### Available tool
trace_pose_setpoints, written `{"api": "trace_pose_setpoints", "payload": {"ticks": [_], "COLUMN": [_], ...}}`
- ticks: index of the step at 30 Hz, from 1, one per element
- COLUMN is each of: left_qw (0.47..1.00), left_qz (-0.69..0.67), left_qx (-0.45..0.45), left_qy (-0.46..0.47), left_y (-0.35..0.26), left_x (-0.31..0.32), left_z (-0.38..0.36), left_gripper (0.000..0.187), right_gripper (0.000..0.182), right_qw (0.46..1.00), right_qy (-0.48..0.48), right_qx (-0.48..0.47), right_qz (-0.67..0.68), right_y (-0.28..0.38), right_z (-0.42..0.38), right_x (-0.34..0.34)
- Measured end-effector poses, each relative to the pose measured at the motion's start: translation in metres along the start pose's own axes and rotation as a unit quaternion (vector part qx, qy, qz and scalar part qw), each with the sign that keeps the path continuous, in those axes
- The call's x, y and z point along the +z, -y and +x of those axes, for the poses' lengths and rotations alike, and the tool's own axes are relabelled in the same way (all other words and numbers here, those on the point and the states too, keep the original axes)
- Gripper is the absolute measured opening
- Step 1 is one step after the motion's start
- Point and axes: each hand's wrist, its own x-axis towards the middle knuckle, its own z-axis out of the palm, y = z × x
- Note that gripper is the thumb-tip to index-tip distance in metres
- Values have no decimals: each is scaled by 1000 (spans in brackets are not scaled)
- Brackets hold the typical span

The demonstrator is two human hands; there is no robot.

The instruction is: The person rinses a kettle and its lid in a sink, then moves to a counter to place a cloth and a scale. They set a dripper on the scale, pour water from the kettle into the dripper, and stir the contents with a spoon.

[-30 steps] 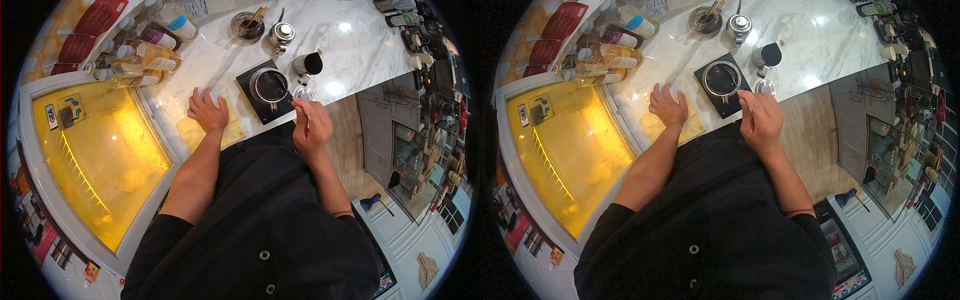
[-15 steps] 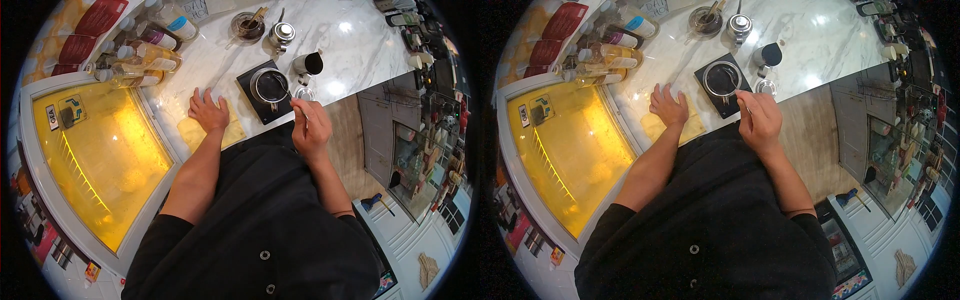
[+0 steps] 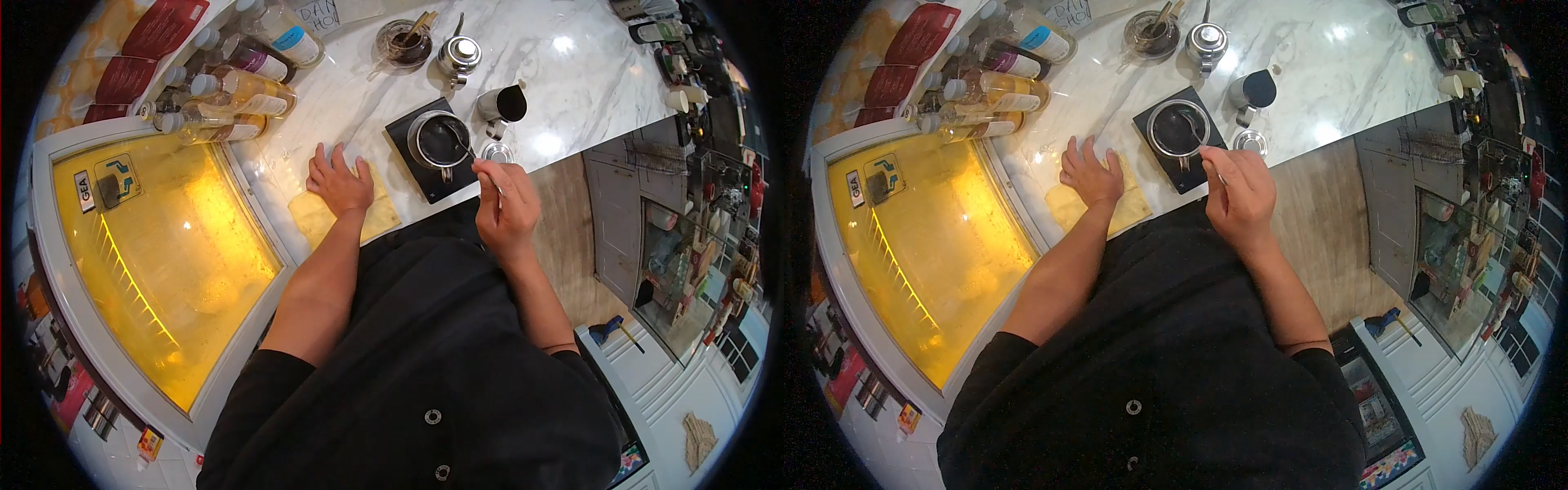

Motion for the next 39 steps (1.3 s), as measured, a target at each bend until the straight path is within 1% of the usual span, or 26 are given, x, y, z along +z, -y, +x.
{"api": "trace_pose_setpoints", "payload": {"ticks": [5,14,22,28,32,34,39], "left_qw": [1000,1000,1000,1000,1000,1000,1000], "left_qz": [-1,6,5,7,10,7,7], "left_qx": [-10,-10,-14,-6,-4,-5,-13], "left_qy": [6,11,14,6,11,7,11], "left_y": [-1,-2,-2,-1,1,1,-1], "left_x": [-1,-1,-1,-1,0,1,0], "left_z": [1,1,1,1,0,0,0], "left_gripper": [52,52,53,53,55,55,55], "right_gripper": [24,22,22,23,22,22,22], "right_qw": [1000,1000,1000,1000,1000,1000,999], "right_qy": [-11,10,0,2,6,-7,-3], "right_qx": [3,-2,17,-9,-12,-11,-13], "right_qz": [-7,1,-13,-14,-11,-13,-36], "right_y": [-4,0,-3,1,-1,-2,-5], "right_z": [-3,-2,-3,-3,0,1,0], "right_x": [-4,-3,-7,-6,-1,1,-6]}}
